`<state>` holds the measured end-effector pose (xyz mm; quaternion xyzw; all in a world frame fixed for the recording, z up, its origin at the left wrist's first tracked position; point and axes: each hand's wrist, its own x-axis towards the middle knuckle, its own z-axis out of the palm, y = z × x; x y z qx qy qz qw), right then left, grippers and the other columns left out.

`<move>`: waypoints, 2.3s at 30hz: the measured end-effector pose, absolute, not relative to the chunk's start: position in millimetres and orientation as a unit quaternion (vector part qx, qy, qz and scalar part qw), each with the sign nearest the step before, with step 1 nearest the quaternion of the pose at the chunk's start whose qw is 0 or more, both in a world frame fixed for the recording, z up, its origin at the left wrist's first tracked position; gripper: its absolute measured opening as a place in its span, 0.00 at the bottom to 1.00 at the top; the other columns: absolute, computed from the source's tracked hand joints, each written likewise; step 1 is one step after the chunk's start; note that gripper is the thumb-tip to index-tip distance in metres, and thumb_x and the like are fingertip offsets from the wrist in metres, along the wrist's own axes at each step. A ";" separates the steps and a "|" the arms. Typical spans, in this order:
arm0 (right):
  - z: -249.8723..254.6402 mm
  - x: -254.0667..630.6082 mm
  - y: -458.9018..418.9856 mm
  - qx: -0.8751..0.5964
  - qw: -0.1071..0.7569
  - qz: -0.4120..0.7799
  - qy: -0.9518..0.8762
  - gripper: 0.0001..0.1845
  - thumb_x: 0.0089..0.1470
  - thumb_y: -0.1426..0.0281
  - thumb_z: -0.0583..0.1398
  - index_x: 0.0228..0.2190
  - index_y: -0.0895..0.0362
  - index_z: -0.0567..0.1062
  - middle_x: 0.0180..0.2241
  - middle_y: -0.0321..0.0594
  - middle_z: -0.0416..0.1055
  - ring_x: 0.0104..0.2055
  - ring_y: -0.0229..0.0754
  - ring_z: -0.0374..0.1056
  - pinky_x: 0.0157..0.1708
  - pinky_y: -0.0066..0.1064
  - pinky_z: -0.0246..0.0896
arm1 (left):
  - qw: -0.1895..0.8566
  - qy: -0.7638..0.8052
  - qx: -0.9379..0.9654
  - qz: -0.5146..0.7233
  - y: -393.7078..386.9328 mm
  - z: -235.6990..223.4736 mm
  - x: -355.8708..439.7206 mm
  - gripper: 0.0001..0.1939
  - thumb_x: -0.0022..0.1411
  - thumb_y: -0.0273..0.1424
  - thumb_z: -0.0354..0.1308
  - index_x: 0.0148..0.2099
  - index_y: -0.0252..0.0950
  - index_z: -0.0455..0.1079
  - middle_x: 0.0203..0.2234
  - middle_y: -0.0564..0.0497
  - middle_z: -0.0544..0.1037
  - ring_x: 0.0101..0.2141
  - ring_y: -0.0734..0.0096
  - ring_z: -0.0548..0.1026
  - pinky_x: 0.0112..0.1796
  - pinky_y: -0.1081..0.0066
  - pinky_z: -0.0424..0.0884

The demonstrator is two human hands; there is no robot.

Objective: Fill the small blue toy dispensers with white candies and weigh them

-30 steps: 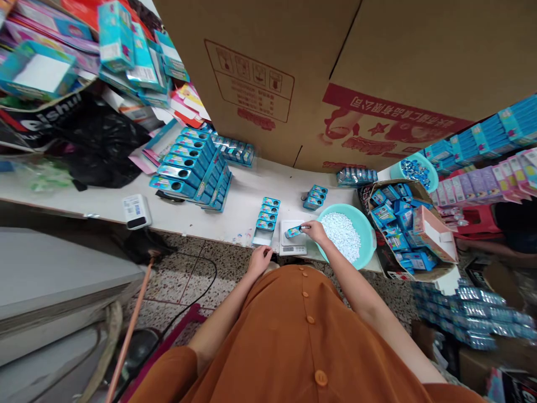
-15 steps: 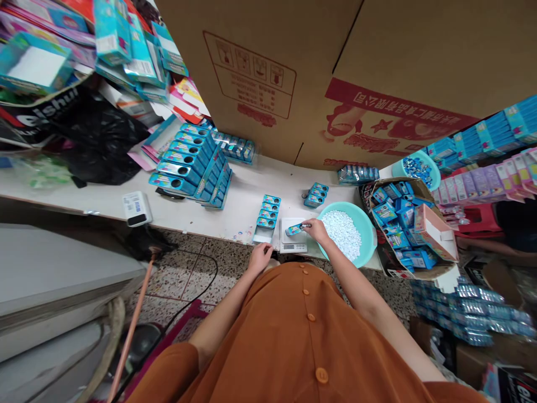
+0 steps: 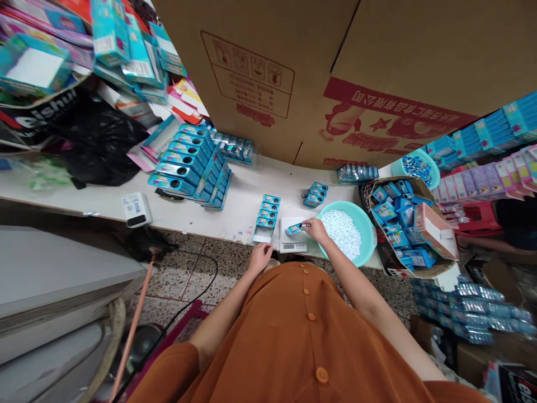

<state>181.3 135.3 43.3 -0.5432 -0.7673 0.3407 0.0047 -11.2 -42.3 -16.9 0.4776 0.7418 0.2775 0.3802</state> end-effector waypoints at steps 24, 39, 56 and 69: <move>41.6 185.5 137.3 -0.555 0.040 0.365 -0.746 0.11 0.45 0.72 0.60 0.33 0.54 0.79 0.36 0.40 0.76 0.36 0.42 0.70 0.41 0.31 0.63 | 0.381 0.740 0.481 0.275 -42.7 -14.7 -11.2 0.10 0.59 0.34 0.49 0.35 0.37 0.71 0.33 0.46 0.77 0.36 0.64 0.73 0.41 0.66 0.67; 31.5 292.2 129.7 -0.696 0.190 0.468 -0.511 0.17 0.39 0.67 0.59 0.33 0.63 0.77 0.30 0.45 0.77 0.28 0.39 0.70 0.31 0.31 0.65 | 0.378 0.736 0.495 0.264 -42.3 -15.9 -8.6 0.09 0.58 0.33 0.50 0.34 0.36 0.71 0.32 0.46 0.77 0.35 0.65 0.73 0.41 0.67 0.67; 41.2 186.8 132.3 -0.583 0.058 0.389 -0.711 0.12 0.46 0.74 0.59 0.33 0.57 0.79 0.36 0.39 0.77 0.36 0.39 0.71 0.41 0.26 0.62 | 0.383 0.732 0.495 0.270 -47.0 -11.9 -1.9 0.11 0.58 0.34 0.50 0.34 0.35 0.71 0.32 0.46 0.77 0.35 0.65 0.73 0.41 0.66 0.68; 46.3 180.5 133.1 -0.572 -0.008 0.357 -0.738 0.13 0.48 0.72 0.60 0.38 0.57 0.79 0.40 0.42 0.77 0.41 0.44 0.71 0.44 0.29 0.62 | 0.377 0.741 0.480 0.278 -51.7 -14.5 -6.9 0.10 0.58 0.33 0.50 0.35 0.35 0.71 0.32 0.47 0.77 0.35 0.66 0.73 0.40 0.67 0.68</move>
